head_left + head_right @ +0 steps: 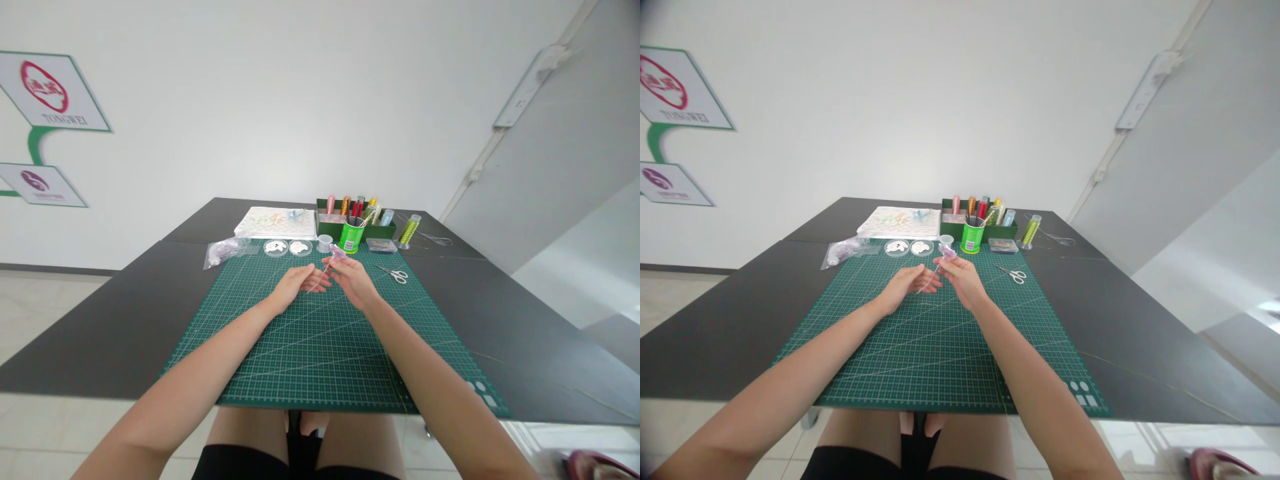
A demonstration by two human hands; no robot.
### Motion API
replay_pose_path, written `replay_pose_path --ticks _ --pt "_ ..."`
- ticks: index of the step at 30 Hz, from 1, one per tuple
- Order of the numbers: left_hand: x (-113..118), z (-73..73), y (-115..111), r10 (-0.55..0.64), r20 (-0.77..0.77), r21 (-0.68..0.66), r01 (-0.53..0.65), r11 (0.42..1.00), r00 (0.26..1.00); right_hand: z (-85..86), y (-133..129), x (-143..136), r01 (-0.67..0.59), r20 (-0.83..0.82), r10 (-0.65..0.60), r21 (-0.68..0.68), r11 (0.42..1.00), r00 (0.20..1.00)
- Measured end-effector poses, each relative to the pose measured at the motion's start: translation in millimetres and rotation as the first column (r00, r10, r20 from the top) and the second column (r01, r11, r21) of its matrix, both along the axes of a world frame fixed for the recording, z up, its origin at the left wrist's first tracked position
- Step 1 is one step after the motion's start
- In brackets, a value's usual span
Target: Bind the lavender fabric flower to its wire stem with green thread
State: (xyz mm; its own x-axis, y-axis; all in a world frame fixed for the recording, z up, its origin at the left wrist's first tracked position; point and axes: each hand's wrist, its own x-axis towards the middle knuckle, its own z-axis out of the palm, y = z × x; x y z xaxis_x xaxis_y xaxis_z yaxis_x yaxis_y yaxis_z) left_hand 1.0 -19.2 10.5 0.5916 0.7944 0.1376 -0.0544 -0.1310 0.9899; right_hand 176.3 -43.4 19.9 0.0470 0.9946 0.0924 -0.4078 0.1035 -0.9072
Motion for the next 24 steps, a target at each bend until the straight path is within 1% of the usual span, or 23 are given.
replay_pose_path --ticks 3,7,12,19,24 --pt "0 -1.8 2 0.02 0.013 -0.043 -0.02 0.999 1.0 -0.2 -1 -3 -0.03 0.018 0.03 0.004 1.0 0.999" --pt "0 -4.4 2 0.024 0.008 -0.041 -0.024 0.999 1.0 0.5 -2 -3 -0.041 0.034 0.041 0.011 0.999 0.999" --pt "2 -4.8 1 0.027 -0.01 0.016 -0.027 1.0 1.0 0.2 -2 -5 -0.039 0.049 0.038 0.02 0.999 0.998" --pt "-1 0.2 -1 0.076 -0.029 0.127 -0.072 0.989 0.997 -3.5 -3 -11 -0.008 0.036 0.008 0.007 1.0 0.999" --pt "-3 1.9 -1 0.107 -0.034 0.149 -0.101 0.984 0.994 -4.8 -4 -12 0.0 0.017 0.0 -0.003 1.0 1.0"
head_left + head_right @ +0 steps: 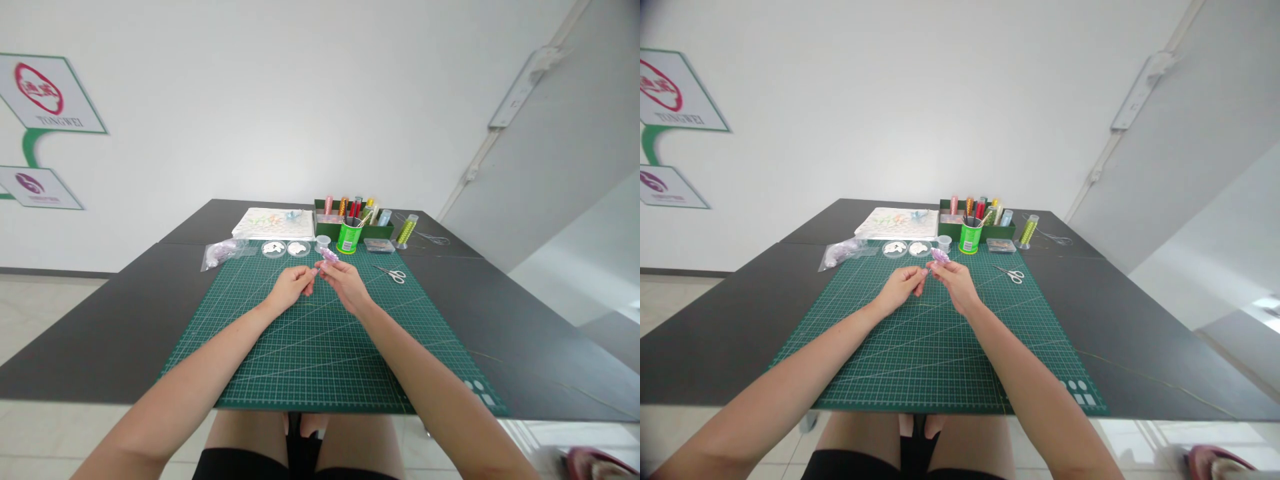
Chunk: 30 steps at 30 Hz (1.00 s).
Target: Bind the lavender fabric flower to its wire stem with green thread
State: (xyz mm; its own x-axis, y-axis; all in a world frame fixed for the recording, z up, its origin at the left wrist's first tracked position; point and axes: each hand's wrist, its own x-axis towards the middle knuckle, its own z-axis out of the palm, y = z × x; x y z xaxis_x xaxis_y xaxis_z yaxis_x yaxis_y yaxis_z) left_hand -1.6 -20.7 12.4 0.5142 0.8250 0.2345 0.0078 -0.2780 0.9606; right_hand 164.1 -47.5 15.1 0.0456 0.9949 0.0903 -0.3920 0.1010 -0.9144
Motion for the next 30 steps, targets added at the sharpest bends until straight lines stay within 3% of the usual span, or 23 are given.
replay_pose_path --ticks 8,17,30 --pt "2 -3.2 4 -0.084 0.016 -0.112 0.085 0.99 0.996 -0.5 0 1 -0.073 0.017 0.073 -0.024 0.997 0.997" --pt "0 -9.1 8 -0.055 0.083 -0.265 0.075 0.961 0.995 1.3 -2 1 -0.156 0.035 0.159 -0.065 0.986 0.987" --pt "0 -9.7 8 -0.021 0.068 -0.19 0.034 0.981 0.997 -1.5 1 -1 -0.049 0.011 0.05 -0.05 0.998 0.999"
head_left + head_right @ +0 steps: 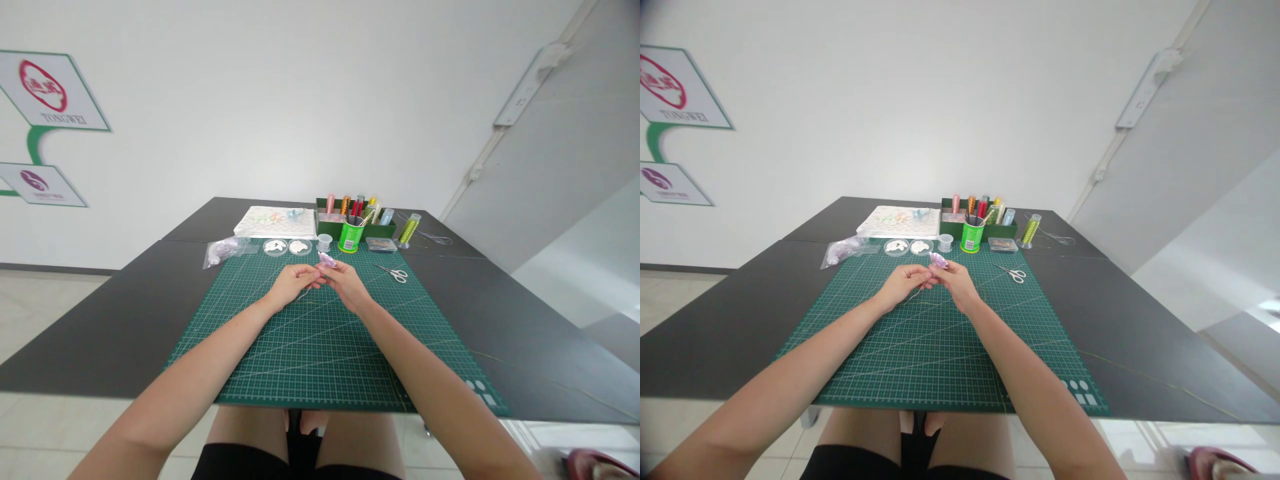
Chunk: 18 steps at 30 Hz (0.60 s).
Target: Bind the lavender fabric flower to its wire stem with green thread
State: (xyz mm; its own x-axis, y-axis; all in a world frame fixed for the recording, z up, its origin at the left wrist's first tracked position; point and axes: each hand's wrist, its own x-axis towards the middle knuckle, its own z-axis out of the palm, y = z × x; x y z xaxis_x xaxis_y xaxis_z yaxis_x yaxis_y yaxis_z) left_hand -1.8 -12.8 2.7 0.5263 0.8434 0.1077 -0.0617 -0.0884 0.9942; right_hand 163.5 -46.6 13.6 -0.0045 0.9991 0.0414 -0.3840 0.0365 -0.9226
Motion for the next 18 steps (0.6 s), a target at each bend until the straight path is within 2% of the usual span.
replay_pose_path --ticks 10,18 --pt "1 -0.6 1 -0.069 -0.032 0.006 0.069 0.998 0.997 -3.4 7 8 0.112 -0.036 -0.111 0.013 0.994 0.993" --pt "5 -3.7 -2 -0.08 -0.066 -0.01 0.079 0.997 0.995 -10.4 20 28 0.295 -0.065 -0.294 0.018 0.955 0.954"
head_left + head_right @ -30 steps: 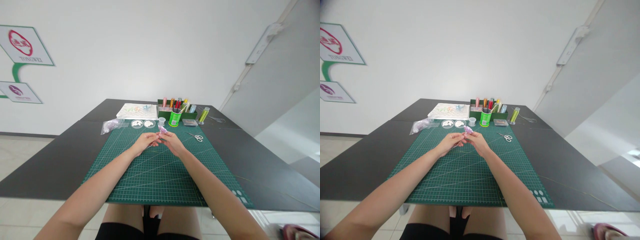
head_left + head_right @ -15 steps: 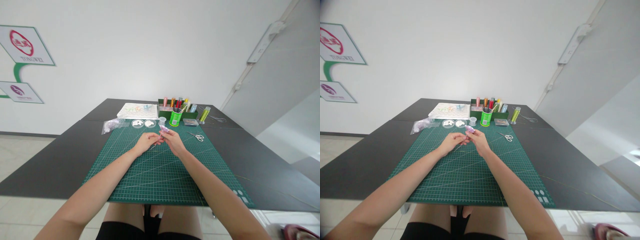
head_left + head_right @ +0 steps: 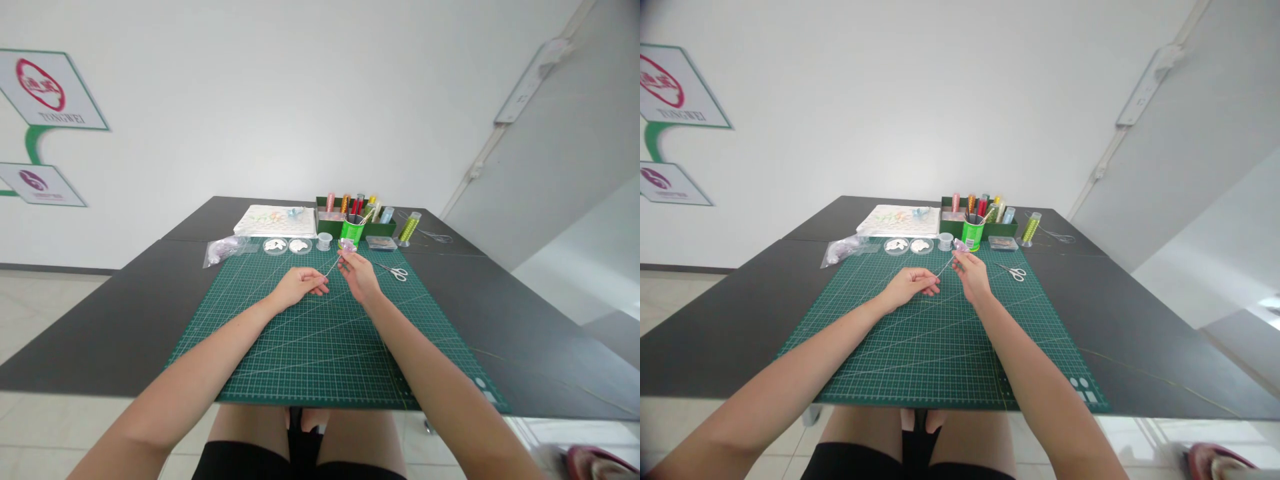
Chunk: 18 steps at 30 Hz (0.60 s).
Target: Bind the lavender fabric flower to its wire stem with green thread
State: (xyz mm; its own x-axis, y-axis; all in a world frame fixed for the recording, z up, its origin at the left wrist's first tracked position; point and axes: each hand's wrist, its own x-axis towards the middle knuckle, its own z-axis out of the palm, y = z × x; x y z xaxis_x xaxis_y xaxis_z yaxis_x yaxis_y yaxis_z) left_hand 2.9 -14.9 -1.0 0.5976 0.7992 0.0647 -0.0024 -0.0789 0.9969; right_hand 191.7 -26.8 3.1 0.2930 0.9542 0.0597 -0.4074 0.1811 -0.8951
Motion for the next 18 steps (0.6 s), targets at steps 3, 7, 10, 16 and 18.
replay_pose_path --ticks 3,7,10,16,18 --pt "1 -1.4 0 0.054 -0.003 -0.001 -0.054 0.999 0.999 -2.8 2 2 0.042 0.006 -0.042 0.017 0.999 0.999" --pt "-2 0.6 2 0.07 -0.023 -0.018 -0.07 0.997 0.997 -6.7 3 3 0.075 0.02 -0.076 0.036 0.997 0.997" --pt "-7 5.2 5 0.053 -0.038 -0.031 -0.054 0.998 0.998 -6.8 4 5 0.065 0.031 -0.066 0.033 0.997 0.997" --pt "-10 13.4 5 0.131 0.053 -0.082 -0.127 0.989 0.99 -1.6 -5 -11 -0.099 0.108 0.094 0.045 0.994 0.99" --pt "-8 14.9 1 0.129 0.09 -0.117 -0.118 0.986 0.988 -1.4 -10 -20 -0.161 0.156 0.15 0.058 0.985 0.976"
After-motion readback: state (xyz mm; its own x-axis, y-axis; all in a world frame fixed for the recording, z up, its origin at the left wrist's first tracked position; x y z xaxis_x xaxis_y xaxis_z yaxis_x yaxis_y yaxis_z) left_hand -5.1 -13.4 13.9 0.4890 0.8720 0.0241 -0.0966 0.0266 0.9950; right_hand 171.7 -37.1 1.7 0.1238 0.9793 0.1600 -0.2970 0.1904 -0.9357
